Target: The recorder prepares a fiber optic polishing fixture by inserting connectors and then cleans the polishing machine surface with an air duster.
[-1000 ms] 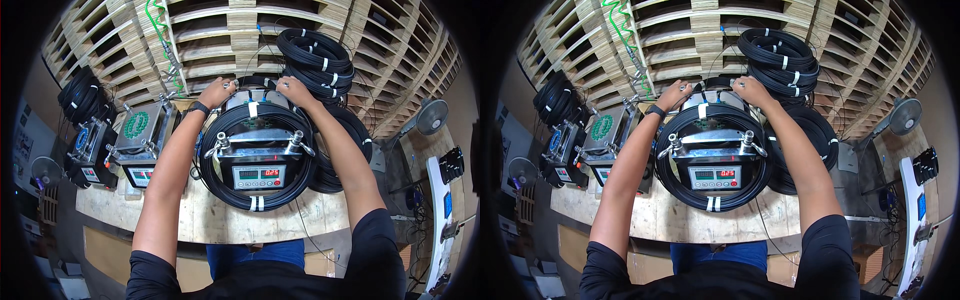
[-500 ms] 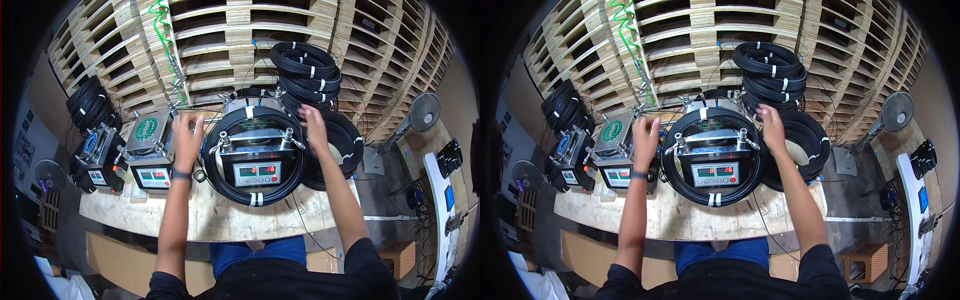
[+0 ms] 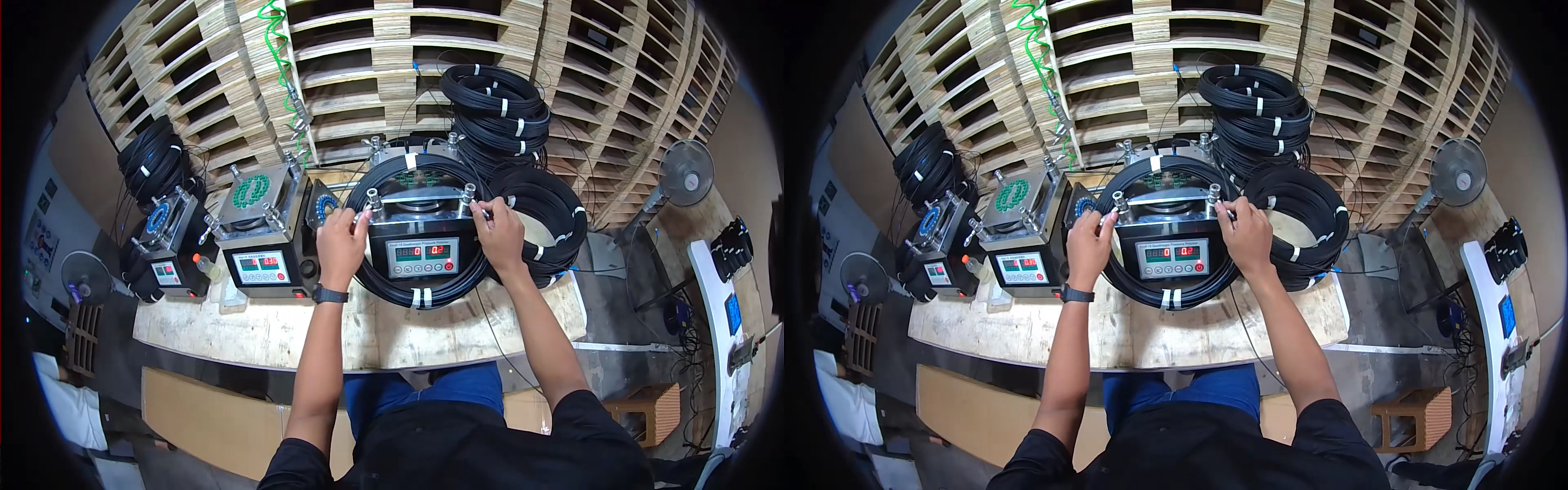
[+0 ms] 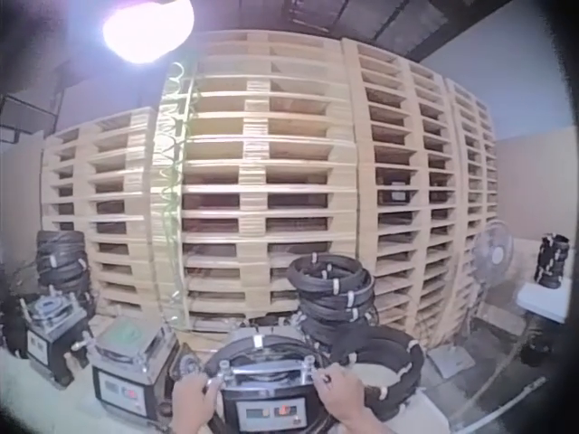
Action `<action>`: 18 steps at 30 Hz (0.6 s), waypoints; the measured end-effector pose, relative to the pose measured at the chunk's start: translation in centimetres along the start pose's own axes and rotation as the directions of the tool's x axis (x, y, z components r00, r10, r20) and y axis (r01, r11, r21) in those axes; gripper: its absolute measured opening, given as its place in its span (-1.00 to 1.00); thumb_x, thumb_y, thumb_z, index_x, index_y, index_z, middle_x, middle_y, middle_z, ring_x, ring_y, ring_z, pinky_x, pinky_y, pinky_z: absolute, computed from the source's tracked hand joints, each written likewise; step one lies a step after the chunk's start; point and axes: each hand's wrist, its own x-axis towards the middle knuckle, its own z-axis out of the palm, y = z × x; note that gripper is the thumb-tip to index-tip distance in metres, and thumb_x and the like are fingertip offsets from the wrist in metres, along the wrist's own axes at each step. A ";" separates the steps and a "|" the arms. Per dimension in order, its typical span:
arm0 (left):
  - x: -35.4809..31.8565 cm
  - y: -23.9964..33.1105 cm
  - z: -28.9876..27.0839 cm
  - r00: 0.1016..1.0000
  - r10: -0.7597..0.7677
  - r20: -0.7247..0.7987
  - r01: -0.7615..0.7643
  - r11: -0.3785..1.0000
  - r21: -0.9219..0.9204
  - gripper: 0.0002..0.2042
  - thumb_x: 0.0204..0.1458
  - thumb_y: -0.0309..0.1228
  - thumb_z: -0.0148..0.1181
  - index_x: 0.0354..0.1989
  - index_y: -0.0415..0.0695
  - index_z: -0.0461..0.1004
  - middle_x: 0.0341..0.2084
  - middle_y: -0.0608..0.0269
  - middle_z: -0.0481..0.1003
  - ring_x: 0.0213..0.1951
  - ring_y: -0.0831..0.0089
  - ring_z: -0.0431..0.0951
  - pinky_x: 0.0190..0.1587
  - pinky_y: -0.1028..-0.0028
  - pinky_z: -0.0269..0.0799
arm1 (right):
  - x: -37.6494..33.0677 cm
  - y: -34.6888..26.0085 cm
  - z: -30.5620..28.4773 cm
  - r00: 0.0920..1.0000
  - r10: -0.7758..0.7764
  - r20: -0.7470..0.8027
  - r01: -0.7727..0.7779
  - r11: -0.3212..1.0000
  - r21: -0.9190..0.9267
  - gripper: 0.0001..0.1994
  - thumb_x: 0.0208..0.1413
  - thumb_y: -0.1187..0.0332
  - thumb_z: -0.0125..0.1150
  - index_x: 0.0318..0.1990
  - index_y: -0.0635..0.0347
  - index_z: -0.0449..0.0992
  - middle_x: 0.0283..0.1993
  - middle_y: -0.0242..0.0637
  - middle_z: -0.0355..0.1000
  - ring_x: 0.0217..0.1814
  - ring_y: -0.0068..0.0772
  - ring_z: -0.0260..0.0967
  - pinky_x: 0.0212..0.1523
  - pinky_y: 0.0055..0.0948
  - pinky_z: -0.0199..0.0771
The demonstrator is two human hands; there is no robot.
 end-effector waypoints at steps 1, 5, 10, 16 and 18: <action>-0.4 0.4 0.5 0.998 0.058 -0.026 -0.057 0.998 0.042 -0.66 0.23 -0.22 0.22 -0.53 -0.15 0.38 -0.53 0.14 0.40 -0.38 0.07 0.45 -0.33 0.13 0.21 | -0.1 0.0 0.0 1.000 -0.003 0.000 0.003 1.000 -0.002 -0.75 0.27 0.21 0.29 -0.30 0.20 0.46 -0.35 -0.23 0.59 -0.40 -0.18 0.50 -0.26 -0.21 0.46; -1.1 1.0 1.0 0.996 0.030 -0.084 -0.029 1.000 0.008 -0.66 0.22 -0.22 0.22 -0.53 -0.14 0.37 -0.53 0.15 0.39 -0.38 0.10 0.44 -0.31 0.16 0.20 | -0.6 0.1 0.3 0.998 -0.024 -0.063 0.026 0.999 0.032 -0.75 0.25 0.23 0.31 -0.33 0.20 0.46 -0.37 -0.23 0.59 -0.39 -0.14 0.50 -0.25 -0.17 0.44; -1.2 1.3 0.7 0.997 -0.027 -0.071 0.025 0.999 -0.031 -0.65 0.22 -0.23 0.24 -0.55 -0.13 0.34 -0.56 0.19 0.35 -0.40 0.13 0.40 -0.27 0.20 0.16 | -0.7 0.7 0.8 0.996 0.008 -0.093 0.004 0.992 0.130 -0.73 0.23 0.23 0.37 -0.30 0.24 0.47 -0.47 -0.25 0.50 -0.56 -0.47 0.29 -0.49 -0.42 0.30; -1.5 1.4 1.4 0.991 -0.071 -0.113 0.061 0.994 -0.090 -0.64 0.22 -0.26 0.23 -0.56 -0.14 0.30 -0.58 0.21 0.31 -0.42 0.17 0.36 -0.19 0.24 0.13 | -1.2 0.5 1.5 0.978 0.182 -0.104 -0.143 0.942 0.302 -0.72 0.18 0.24 0.43 -0.33 0.26 0.50 -0.61 -0.34 0.32 -0.55 -0.48 0.22 -0.50 -0.39 0.25; -1.5 1.3 1.4 0.991 -0.072 -0.117 0.060 0.993 -0.100 -0.64 0.22 -0.26 0.23 -0.57 -0.14 0.31 -0.58 0.21 0.31 -0.41 0.17 0.36 -0.18 0.24 0.13 | -1.3 0.5 1.6 0.973 0.198 -0.117 -0.152 0.936 0.319 -0.73 0.17 0.25 0.44 -0.33 0.26 0.52 -0.60 -0.33 0.34 -0.55 -0.49 0.23 -0.50 -0.40 0.25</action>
